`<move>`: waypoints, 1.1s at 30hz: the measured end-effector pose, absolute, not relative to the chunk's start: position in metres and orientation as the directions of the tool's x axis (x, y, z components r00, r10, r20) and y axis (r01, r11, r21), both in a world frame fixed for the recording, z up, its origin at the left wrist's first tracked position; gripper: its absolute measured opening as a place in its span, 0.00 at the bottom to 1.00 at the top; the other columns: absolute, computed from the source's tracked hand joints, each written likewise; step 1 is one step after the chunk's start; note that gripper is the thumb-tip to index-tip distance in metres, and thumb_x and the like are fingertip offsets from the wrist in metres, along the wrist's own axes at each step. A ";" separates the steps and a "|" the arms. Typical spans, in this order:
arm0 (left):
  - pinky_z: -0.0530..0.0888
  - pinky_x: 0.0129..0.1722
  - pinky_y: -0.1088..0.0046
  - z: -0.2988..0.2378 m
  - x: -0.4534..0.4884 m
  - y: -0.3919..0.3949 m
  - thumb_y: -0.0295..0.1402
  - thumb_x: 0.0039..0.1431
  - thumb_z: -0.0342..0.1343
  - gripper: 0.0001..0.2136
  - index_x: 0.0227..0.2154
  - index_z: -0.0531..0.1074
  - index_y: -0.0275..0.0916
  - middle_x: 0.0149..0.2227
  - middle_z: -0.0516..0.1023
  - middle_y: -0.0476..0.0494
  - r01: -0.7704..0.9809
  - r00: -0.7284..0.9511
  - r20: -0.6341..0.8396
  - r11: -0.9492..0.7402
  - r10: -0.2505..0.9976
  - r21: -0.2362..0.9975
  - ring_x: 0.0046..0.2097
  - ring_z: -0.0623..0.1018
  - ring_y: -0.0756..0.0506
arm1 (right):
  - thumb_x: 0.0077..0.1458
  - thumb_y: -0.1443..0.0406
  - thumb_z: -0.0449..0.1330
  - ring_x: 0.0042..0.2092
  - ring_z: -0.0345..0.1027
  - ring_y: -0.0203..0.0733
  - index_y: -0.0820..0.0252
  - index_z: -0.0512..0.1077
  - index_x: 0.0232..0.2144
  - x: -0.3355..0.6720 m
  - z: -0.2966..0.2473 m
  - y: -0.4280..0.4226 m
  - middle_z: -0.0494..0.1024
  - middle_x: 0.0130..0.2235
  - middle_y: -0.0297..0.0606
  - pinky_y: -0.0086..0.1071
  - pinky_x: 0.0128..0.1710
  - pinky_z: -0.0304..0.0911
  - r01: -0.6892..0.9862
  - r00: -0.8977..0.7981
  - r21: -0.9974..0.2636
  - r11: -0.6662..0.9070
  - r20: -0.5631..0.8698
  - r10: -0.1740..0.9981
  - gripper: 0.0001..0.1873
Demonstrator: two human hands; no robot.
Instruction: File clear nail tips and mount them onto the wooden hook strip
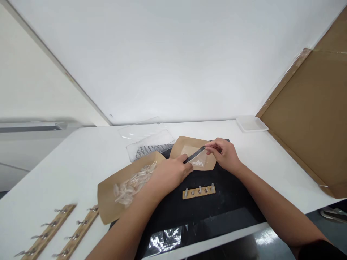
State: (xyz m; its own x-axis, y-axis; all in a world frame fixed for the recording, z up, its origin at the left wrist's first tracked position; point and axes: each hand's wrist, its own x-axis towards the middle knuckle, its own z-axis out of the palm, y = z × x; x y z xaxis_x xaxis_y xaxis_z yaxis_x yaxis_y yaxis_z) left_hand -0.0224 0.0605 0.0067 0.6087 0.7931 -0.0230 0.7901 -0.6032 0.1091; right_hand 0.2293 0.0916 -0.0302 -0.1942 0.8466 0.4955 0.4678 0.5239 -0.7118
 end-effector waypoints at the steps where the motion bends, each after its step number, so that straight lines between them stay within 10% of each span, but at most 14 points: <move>1: 0.69 0.30 0.69 0.007 -0.021 0.060 0.39 0.74 0.49 0.18 0.37 0.83 0.41 0.40 0.76 0.40 0.793 0.606 -0.028 -0.601 0.795 0.103 0.28 0.75 0.46 | 0.67 0.63 0.65 0.35 0.81 0.41 0.55 0.81 0.42 0.229 -0.031 0.092 0.84 0.36 0.35 0.34 0.37 0.73 0.451 -0.186 -0.724 0.522 0.496 0.848 0.04; 10: 0.71 0.33 0.70 0.012 -0.023 0.054 0.45 0.74 0.52 0.16 0.45 0.82 0.43 0.39 0.79 0.41 0.749 0.640 0.022 -0.630 0.768 0.207 0.35 0.81 0.41 | 0.68 0.60 0.65 0.34 0.81 0.43 0.57 0.78 0.42 0.228 -0.027 0.087 0.85 0.34 0.37 0.36 0.37 0.74 0.420 -0.160 -0.717 0.557 0.546 0.823 0.07; 18: 0.74 0.37 0.65 0.012 -0.012 0.050 0.38 0.77 0.41 0.26 0.73 0.53 0.37 0.35 0.80 0.44 0.689 0.416 0.148 -0.417 0.897 0.593 0.33 0.80 0.40 | 0.71 0.64 0.61 0.35 0.73 0.41 0.54 0.73 0.36 0.226 -0.019 0.079 0.79 0.32 0.33 0.35 0.37 0.67 0.481 -0.143 -0.610 0.630 0.654 0.743 0.07; 23: 0.73 0.42 0.64 0.008 -0.002 0.049 0.39 0.78 0.37 0.20 0.60 0.70 0.39 0.38 0.80 0.42 0.584 0.484 0.176 -0.466 0.857 0.664 0.38 0.80 0.40 | 0.72 0.68 0.56 0.37 0.72 0.44 0.53 0.69 0.37 0.211 -0.023 0.076 0.76 0.32 0.35 0.38 0.38 0.67 0.544 -0.163 -0.503 0.671 0.721 0.673 0.08; 33: 0.68 0.32 0.67 -0.001 0.007 0.042 0.36 0.77 0.39 0.15 0.40 0.70 0.40 0.25 0.73 0.50 0.560 0.371 0.221 -0.407 0.902 0.721 0.27 0.74 0.45 | 0.72 0.70 0.55 0.36 0.70 0.43 0.53 0.67 0.37 0.198 -0.021 0.073 0.73 0.32 0.34 0.38 0.35 0.66 0.525 -0.220 -0.499 0.690 0.704 0.676 0.09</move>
